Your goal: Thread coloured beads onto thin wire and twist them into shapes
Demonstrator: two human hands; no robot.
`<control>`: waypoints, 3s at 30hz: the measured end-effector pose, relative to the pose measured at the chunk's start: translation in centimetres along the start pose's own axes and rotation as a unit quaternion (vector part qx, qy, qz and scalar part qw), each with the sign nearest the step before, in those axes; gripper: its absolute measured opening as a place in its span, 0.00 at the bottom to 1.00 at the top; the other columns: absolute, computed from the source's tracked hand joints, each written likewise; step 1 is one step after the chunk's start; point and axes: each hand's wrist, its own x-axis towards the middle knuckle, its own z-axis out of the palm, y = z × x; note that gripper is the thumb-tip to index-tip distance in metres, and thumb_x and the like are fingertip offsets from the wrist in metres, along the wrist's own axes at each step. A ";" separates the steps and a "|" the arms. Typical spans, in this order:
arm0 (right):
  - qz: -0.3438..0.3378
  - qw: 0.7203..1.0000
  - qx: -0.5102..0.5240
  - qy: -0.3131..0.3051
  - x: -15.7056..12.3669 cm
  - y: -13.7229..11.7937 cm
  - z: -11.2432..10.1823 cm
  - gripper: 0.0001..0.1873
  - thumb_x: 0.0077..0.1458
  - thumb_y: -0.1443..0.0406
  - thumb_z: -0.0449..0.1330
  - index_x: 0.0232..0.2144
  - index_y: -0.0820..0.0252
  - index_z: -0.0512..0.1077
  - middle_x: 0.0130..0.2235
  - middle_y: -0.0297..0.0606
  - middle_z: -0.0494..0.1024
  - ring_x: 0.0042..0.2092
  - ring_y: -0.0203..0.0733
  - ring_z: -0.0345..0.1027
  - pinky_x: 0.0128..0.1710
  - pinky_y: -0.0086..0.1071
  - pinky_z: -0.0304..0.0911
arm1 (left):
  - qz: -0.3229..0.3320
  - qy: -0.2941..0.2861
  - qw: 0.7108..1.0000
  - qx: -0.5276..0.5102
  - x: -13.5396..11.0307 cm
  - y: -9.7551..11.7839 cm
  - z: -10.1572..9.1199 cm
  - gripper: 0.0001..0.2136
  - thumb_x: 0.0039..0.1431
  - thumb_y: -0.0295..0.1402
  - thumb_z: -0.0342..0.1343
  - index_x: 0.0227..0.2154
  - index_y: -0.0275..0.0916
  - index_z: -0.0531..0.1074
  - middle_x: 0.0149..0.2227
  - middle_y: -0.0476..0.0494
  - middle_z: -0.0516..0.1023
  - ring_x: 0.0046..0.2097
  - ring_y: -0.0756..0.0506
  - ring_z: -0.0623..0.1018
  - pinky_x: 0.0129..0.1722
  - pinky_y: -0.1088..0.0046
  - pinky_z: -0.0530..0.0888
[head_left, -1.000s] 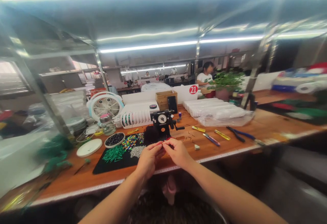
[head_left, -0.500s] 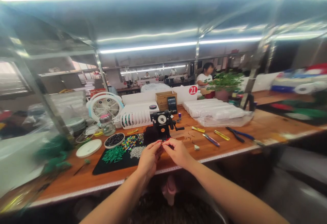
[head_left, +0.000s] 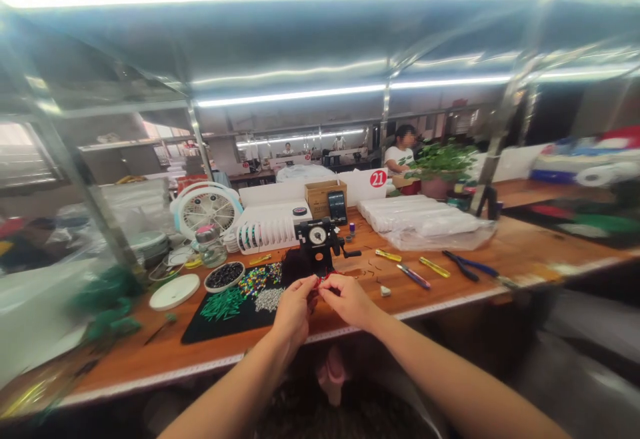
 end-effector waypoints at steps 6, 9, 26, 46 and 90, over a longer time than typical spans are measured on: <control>0.053 0.998 0.030 -0.032 0.2 0.1 -1.2 0.11 0.51 0.64 0.55 0.24 0.62 0.74 0.19 0.31 0.69 0.22 0.33 0.60 0.23 0.26 0.54 | 0.039 -0.014 0.994 0.101 0.7 0.9 -1.0 0.12 0.37 0.38 0.68 0.21 0.35 0.75 0.20 0.48 0.75 0.23 0.51 0.70 0.22 0.78 0.62; 0.062 0.997 0.040 -0.035 0.2 0.3 -1.5 0.10 0.50 0.64 0.55 0.22 0.62 0.73 0.19 0.30 0.68 0.22 0.33 0.59 0.23 0.26 0.54 | 0.024 -0.039 0.990 0.131 0.8 1.4 -1.5 0.11 0.37 0.37 0.68 0.23 0.35 0.77 0.24 0.44 0.78 0.27 0.48 0.73 0.26 0.76 0.66; 0.061 0.990 0.049 -0.121 0.7 -0.3 -2.8 0.09 0.49 0.66 0.56 0.20 0.61 0.71 0.17 0.27 0.65 0.21 0.30 0.55 0.22 0.25 0.50 | -0.055 -0.166 0.984 0.045 0.1 1.7 -0.9 0.14 0.40 0.39 0.66 0.24 0.36 0.70 0.25 0.50 0.71 0.26 0.53 0.69 0.24 0.79 0.61; 0.160 0.964 0.158 -0.140 1.6 2.0 -2.2 0.07 0.45 0.64 0.57 0.20 0.62 0.69 0.15 0.25 0.62 0.15 0.27 0.50 0.14 0.23 0.46 | 0.512 -0.143 0.630 0.566 -0.8 1.2 -2.7 0.07 0.58 0.29 0.53 0.33 0.44 0.76 0.34 0.44 0.73 0.38 0.45 0.69 0.38 0.67 0.65; -0.080 0.990 -0.018 -0.117 0.1 -0.3 -2.4 0.07 0.54 0.69 0.55 0.26 0.60 0.72 0.30 0.32 0.72 0.33 0.35 0.64 0.35 0.27 0.58 | 0.041 -0.169 0.958 0.227 1.8 3.9 -1.9 0.14 0.42 0.41 0.64 0.22 0.33 0.74 0.22 0.45 0.74 0.25 0.50 0.70 0.28 0.75 0.65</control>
